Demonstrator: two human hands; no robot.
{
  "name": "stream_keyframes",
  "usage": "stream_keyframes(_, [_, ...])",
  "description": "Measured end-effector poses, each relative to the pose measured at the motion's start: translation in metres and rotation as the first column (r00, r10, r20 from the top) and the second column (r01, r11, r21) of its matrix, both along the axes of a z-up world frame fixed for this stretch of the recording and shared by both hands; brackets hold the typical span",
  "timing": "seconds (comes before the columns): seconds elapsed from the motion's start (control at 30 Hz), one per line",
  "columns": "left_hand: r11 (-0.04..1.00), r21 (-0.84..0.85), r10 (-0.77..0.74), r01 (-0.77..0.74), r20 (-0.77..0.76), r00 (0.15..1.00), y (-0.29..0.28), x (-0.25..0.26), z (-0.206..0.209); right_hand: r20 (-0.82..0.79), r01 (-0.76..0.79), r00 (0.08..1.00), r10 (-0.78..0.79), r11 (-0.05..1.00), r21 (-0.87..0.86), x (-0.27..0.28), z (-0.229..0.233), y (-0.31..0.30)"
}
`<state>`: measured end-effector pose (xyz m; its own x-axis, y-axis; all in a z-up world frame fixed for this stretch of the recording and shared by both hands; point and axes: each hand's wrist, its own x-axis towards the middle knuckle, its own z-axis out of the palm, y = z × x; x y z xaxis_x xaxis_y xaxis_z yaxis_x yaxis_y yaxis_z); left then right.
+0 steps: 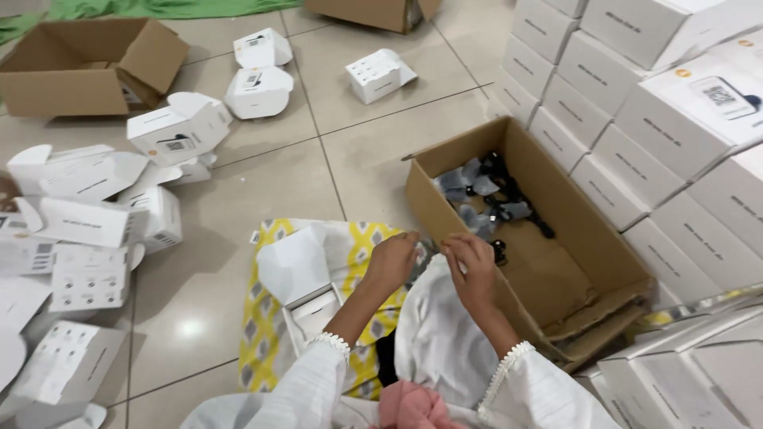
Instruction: The person unboxes electronic devices and packs them into a larger shipping box.
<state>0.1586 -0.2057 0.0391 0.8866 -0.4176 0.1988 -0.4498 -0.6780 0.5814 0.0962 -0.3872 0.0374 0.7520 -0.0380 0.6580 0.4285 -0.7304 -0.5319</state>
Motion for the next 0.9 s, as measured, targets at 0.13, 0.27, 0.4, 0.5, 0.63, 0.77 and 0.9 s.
stream_keyframes(0.13, [0.994,0.07,-0.08,0.08,0.008,0.997,-0.078,0.045,-0.014,-0.004,0.157,0.987,-0.158,0.982,0.1,0.032,-0.029,-0.075])
stream_keyframes(0.27, [0.982,0.089,-0.174,0.168,0.063,0.983,-0.14,0.098,-0.077,-0.229,0.305,0.945,-0.232,0.877,0.372,0.061,-0.104,-0.139])
stream_keyframes(0.4, [0.911,0.393,-0.125,0.124,-0.024,0.992,-0.184,0.153,-0.159,-0.464,0.317,0.878,-0.12,0.871,0.375,0.094,-0.19,-0.176])
stream_keyframes(0.5, [0.807,0.565,-0.142,0.171,-0.094,0.985,-0.202,0.176,-0.201,-0.653,0.417,0.74,-0.163,0.872,0.255,0.116,-0.194,-0.174])
stream_keyframes(0.63, [0.779,0.596,-0.148,0.194,-0.126,0.981,-0.217,0.194,-0.214,-0.542,0.377,0.804,-0.244,0.914,0.147,0.137,-0.136,-0.155])
stream_keyframes(0.77, [0.359,0.88,-0.302,0.31,-0.205,0.931,-0.228,0.204,-0.246,-0.393,0.262,0.86,-0.327,0.942,-0.209,0.159,-0.15,-0.152])
stream_keyframes(0.9, [0.382,0.871,-0.303,0.307,-0.195,0.933,-0.237,0.216,-0.301,-0.437,0.194,0.833,-0.34,0.918,-0.345,0.159,-0.176,-0.15])
